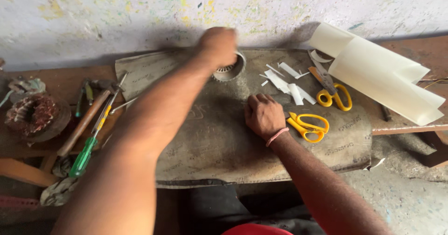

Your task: The person prepares and inserts white insulating paper strips into the slots of a metal motor stator by hand and using scissors.

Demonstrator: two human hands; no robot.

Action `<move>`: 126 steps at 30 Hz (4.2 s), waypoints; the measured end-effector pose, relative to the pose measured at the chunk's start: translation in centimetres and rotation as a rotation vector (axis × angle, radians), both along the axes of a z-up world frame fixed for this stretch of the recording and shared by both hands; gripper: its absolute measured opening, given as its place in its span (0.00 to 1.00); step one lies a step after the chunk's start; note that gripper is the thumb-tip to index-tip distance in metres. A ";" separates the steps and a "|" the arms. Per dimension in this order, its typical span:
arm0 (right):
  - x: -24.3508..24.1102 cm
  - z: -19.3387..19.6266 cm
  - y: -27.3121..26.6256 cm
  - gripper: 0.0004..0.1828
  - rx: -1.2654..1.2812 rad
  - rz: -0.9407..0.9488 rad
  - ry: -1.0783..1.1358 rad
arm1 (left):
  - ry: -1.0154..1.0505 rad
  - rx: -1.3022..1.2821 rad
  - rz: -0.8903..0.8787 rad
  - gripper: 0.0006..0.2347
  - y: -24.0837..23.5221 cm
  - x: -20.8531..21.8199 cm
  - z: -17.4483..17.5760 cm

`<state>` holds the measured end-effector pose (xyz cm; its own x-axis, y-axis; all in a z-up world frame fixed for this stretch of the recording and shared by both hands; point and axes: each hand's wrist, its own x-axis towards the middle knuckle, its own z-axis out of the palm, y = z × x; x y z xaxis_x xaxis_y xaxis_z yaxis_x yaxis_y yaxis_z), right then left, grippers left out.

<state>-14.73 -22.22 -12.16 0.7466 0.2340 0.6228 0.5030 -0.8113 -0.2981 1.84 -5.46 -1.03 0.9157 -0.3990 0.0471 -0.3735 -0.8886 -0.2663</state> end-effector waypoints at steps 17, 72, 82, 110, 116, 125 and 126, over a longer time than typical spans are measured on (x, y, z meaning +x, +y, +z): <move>0.2 -0.5 0.2 0.10 -0.009 0.015 -0.016 | -0.309 -0.844 -0.260 0.29 10.4 -7.1 -7.3; 11.0 8.3 -8.6 0.09 -0.697 0.195 -0.346 | -0.504 -1.312 -0.027 0.23 5.6 -8.0 -13.2; 7.9 5.3 -14.1 0.17 -0.914 -0.090 0.176 | -0.523 -1.280 -0.037 0.14 5.2 -8.0 -13.1; 5.8 7.7 -10.6 0.10 0.420 0.243 0.765 | -0.848 -1.224 -0.284 0.07 3.8 -11.7 -9.4; 4.4 6.1 -6.8 0.13 0.256 0.272 0.863 | -0.114 -1.281 -0.226 0.10 -2.1 -13.1 -8.9; 3.7 2.7 -4.6 0.09 0.330 0.165 0.751 | 0.328 -1.317 0.103 0.10 -3.3 -12.6 -10.7; 3.2 2.3 -4.5 0.11 0.256 0.174 0.627 | 0.281 -1.264 0.068 0.09 -3.2 -12.6 -11.3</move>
<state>-11.50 -26.76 -9.89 0.9481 0.2862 0.1384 0.2900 -0.6002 -0.7454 -10.74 -8.65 -12.32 0.9722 -0.1718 0.1588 -0.2237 -0.4841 0.8459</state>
